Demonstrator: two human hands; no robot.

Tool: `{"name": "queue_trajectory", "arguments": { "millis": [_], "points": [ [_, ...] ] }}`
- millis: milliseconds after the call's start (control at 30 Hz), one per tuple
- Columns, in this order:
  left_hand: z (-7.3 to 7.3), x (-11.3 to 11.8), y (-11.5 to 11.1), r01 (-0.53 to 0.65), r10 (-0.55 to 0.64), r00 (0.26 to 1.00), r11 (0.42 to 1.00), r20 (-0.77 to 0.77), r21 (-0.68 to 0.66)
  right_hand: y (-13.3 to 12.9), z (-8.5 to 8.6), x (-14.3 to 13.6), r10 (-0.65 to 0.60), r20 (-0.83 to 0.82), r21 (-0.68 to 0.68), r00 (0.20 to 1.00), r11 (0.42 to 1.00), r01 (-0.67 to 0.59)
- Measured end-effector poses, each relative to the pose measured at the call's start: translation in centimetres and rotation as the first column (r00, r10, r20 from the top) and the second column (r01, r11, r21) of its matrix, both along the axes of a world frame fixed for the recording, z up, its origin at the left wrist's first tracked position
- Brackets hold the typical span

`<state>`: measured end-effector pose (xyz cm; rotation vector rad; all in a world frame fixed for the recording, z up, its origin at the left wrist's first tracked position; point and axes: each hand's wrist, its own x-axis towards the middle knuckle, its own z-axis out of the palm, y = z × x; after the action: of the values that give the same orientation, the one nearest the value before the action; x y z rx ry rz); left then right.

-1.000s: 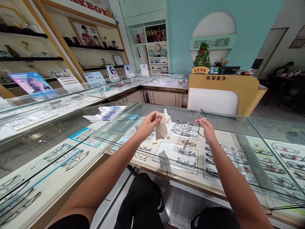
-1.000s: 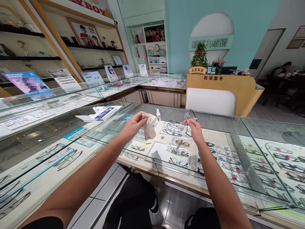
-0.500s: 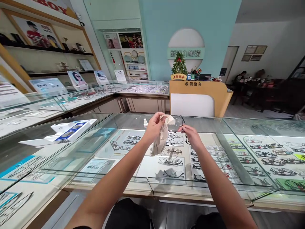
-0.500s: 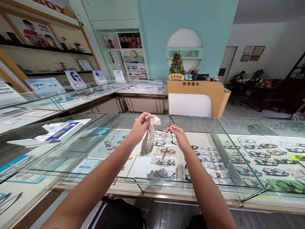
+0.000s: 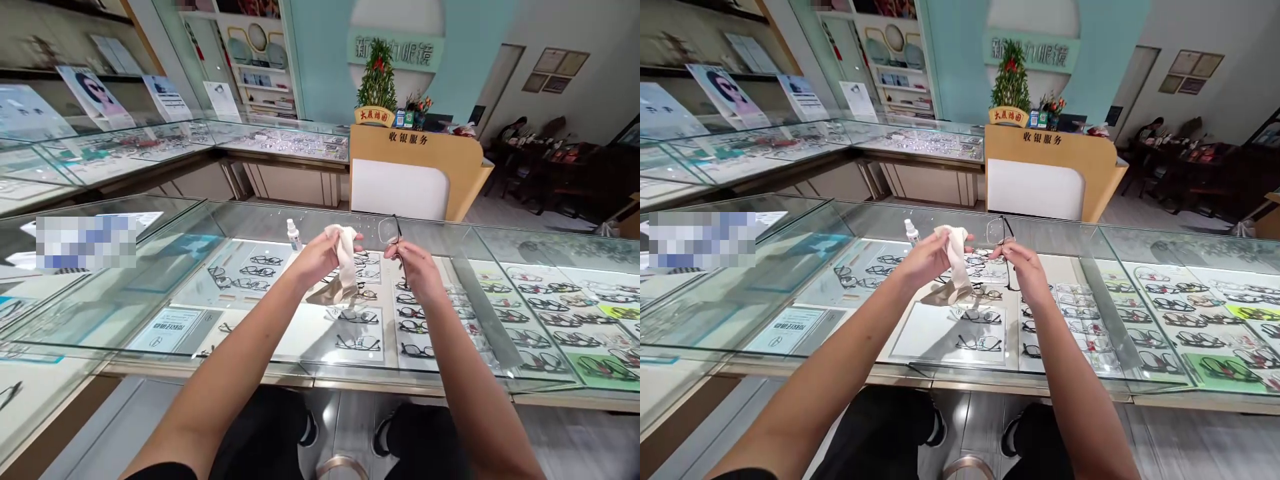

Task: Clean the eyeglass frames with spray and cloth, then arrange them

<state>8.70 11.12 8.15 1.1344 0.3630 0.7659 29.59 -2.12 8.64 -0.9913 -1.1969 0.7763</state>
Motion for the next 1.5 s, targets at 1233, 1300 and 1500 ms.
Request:
{"name": "queue_trajectory", "arguments": {
  "millis": [1233, 1300, 1500],
  "points": [
    [1.9, -0.3, -4.9, -0.167, 0.491, 0.772, 0.77, -0.404, 0.616, -0.7, 0.2, -2.4, 0.243, 0.271, -0.019, 0.932, 0.969, -0.247],
    [1.6, -0.2, -4.4, -0.122, 0.377, 0.818, 0.852, -0.434, 0.509, -0.7, 0.2, -2.5, 0.236, 0.269, -0.039, 0.934, 0.971, -0.235],
    [1.0, 0.4, -3.5, -0.078, 0.158, 0.921, 0.97, -0.356, 0.23, -0.7, 0.2, -2.4, 0.206, 0.312, -0.073, 0.928, 0.979, -0.193]
  ]
}}
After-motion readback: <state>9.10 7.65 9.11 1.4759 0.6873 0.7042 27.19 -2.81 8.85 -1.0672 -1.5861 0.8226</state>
